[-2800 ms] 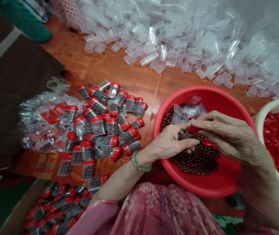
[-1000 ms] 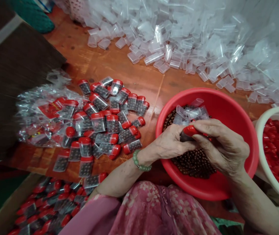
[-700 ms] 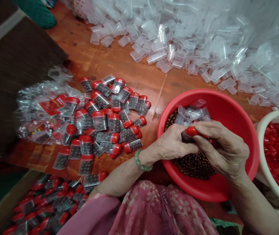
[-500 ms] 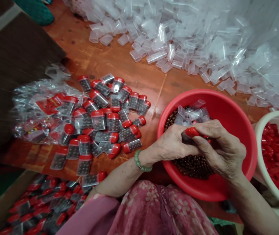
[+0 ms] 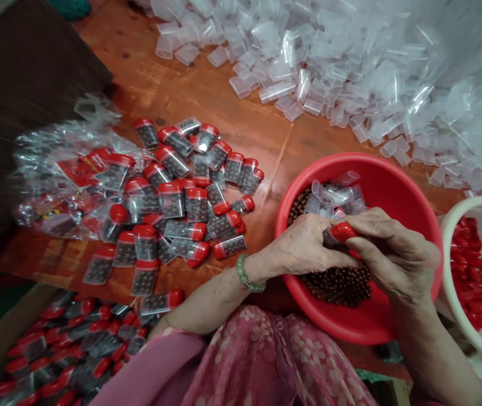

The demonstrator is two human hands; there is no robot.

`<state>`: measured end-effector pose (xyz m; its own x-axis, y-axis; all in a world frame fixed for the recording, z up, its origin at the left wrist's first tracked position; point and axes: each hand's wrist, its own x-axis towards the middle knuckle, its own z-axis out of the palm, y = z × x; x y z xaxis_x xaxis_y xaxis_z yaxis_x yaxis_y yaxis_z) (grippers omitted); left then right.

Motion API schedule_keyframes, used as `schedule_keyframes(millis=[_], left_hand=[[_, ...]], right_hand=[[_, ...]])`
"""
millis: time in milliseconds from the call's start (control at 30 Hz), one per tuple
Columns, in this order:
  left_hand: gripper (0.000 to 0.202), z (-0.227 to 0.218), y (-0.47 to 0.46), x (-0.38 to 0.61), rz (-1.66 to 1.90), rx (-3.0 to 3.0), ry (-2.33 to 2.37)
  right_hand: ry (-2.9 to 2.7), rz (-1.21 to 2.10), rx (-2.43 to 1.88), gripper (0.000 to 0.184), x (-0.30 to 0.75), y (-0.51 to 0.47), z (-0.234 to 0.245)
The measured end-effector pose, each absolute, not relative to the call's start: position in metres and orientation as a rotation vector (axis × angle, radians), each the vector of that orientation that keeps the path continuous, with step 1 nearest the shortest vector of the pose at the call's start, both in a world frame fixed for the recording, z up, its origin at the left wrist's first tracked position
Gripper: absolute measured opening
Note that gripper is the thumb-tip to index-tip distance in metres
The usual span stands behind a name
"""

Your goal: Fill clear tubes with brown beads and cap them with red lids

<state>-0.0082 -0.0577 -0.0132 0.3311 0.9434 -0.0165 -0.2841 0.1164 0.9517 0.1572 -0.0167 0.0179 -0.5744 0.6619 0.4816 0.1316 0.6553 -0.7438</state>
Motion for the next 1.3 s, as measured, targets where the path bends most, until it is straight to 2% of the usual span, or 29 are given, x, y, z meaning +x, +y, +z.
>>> schedule_keyframes(millis=[167,367,500,567,767,1100,1300], left_hand=[[0.014,-0.015,-0.056,-0.008,1.069,1.066,0.75],[0.022,-0.013,-0.056,-0.013,1.025,0.906,0.661],[0.043,-0.011,-0.055,-0.018,0.917,0.702,0.598],[0.051,-0.011,-0.054,-0.018,0.877,0.639,0.585],[0.054,-0.012,-0.053,-0.008,0.964,0.519,0.56],[0.045,-0.001,-0.055,0.01,0.963,0.412,0.429],[0.039,-0.004,-0.055,0.004,0.917,0.364,0.455]], right_hand=[[-2.095,0.756,-0.613,0.049,0.151,-0.022,0.014],[-2.154,0.656,-0.579,0.05,0.151,-0.021,0.009],[-2.439,0.462,-0.592,0.087,0.155,-0.018,0.012],[-2.535,0.329,-0.598,0.097,0.154,-0.018,0.011],[-2.561,-0.069,-0.569,0.08,0.15,-0.016,0.005],[-2.406,-0.219,-0.514,0.066,0.157,-0.016,0.008],[-2.437,-0.091,-0.515,0.07,0.157,-0.013,0.008]])
